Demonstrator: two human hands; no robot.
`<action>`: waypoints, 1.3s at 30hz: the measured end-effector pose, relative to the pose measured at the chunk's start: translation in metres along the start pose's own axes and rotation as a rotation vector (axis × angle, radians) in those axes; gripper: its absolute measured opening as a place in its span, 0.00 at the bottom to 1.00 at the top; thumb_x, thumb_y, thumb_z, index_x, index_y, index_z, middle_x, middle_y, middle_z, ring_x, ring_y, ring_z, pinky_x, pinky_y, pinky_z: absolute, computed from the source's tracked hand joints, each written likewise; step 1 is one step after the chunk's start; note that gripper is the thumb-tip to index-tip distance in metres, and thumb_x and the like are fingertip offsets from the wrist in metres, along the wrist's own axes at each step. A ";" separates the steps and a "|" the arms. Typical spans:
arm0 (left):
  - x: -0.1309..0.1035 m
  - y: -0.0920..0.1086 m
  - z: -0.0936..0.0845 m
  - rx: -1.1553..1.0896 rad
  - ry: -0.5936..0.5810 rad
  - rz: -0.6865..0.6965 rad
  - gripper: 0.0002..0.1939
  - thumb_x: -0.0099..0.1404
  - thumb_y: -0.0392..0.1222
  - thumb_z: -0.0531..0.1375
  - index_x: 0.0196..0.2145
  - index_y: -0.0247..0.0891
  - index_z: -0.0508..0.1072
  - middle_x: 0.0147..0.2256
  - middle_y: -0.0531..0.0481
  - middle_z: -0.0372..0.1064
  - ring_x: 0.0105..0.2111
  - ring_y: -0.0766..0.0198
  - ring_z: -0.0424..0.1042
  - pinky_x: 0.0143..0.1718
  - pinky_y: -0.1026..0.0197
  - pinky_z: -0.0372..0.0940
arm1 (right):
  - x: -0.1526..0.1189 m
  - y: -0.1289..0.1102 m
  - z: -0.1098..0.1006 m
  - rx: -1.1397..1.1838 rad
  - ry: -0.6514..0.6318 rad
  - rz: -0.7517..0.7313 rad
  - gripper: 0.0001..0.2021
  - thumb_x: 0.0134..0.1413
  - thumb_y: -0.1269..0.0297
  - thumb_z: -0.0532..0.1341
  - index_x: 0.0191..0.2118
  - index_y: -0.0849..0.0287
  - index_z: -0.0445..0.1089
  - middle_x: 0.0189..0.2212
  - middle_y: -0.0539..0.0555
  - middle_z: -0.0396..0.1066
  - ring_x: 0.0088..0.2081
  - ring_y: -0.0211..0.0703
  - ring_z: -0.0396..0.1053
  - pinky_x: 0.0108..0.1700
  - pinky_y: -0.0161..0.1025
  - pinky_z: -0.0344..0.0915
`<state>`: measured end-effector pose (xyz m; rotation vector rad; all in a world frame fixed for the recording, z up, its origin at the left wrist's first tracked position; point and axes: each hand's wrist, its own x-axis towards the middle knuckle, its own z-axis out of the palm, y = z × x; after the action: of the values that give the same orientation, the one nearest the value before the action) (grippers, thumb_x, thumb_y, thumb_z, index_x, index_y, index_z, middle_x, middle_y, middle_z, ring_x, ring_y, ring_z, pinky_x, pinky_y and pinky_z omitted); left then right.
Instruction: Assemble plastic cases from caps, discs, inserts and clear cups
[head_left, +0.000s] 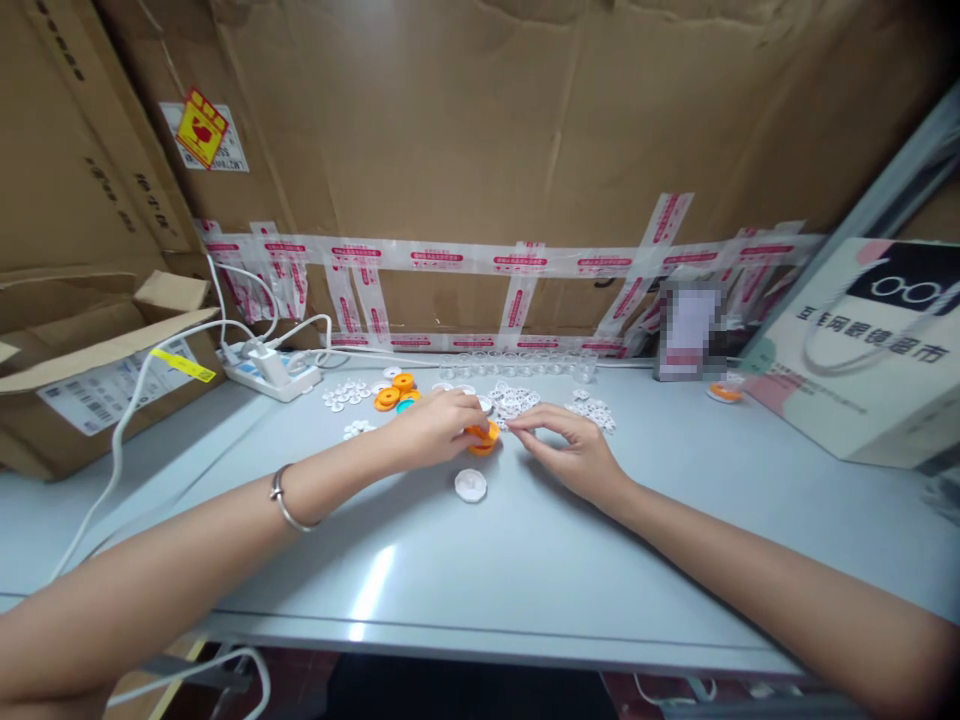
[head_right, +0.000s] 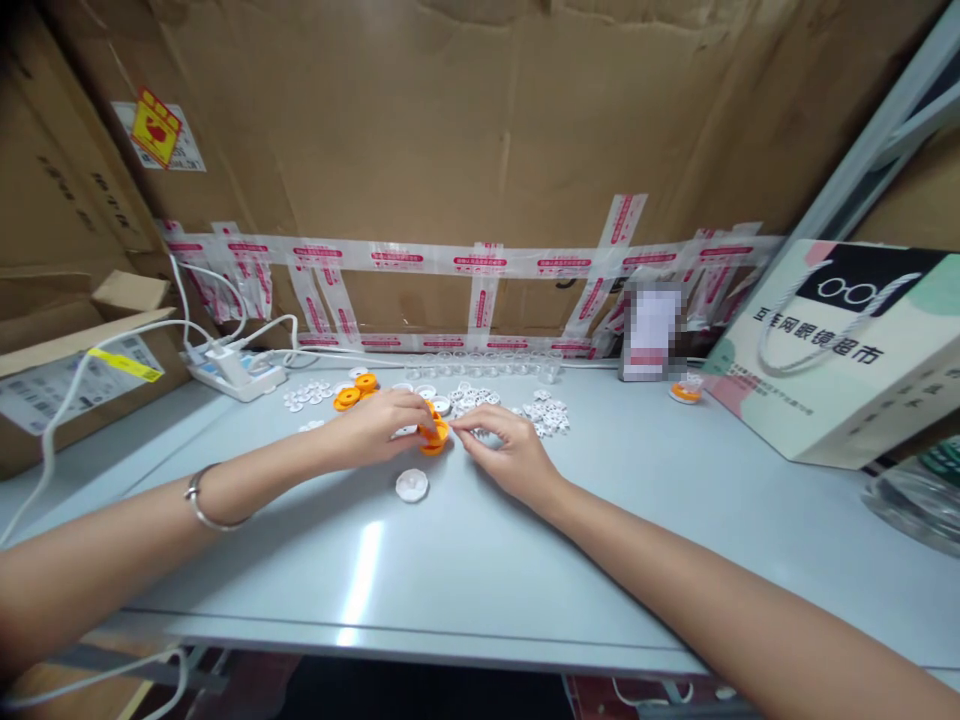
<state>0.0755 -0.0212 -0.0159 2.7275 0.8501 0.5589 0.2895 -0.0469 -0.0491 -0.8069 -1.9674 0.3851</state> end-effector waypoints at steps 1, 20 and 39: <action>0.004 0.000 0.003 -0.031 -0.003 -0.019 0.06 0.60 0.31 0.56 0.32 0.35 0.73 0.34 0.46 0.71 0.38 0.58 0.68 0.44 0.55 0.58 | 0.000 0.000 -0.001 0.005 0.005 0.006 0.08 0.51 0.73 0.59 0.35 0.57 0.74 0.33 0.53 0.75 0.36 0.41 0.72 0.41 0.39 0.67; -0.041 -0.009 -0.010 -1.505 0.133 -0.358 0.07 0.59 0.38 0.62 0.36 0.35 0.70 0.35 0.49 0.72 0.36 0.68 0.70 0.38 0.67 0.61 | 0.001 -0.021 0.002 0.058 -0.187 0.221 0.09 0.53 0.65 0.59 0.40 0.57 0.71 0.38 0.53 0.73 0.40 0.41 0.70 0.44 0.40 0.64; -0.048 -0.009 -0.012 -0.855 -0.275 -0.282 0.16 0.60 0.40 0.60 0.47 0.38 0.66 0.45 0.46 0.66 0.43 0.64 0.67 0.44 0.61 0.62 | -0.011 -0.029 0.028 -0.046 -0.391 0.181 0.12 0.45 0.63 0.65 0.39 0.57 0.72 0.33 0.52 0.64 0.36 0.41 0.64 0.39 0.38 0.62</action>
<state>0.0296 -0.0414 -0.0223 1.8178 0.6897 0.3564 0.2580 -0.0740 -0.0537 -1.0020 -2.2759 0.6467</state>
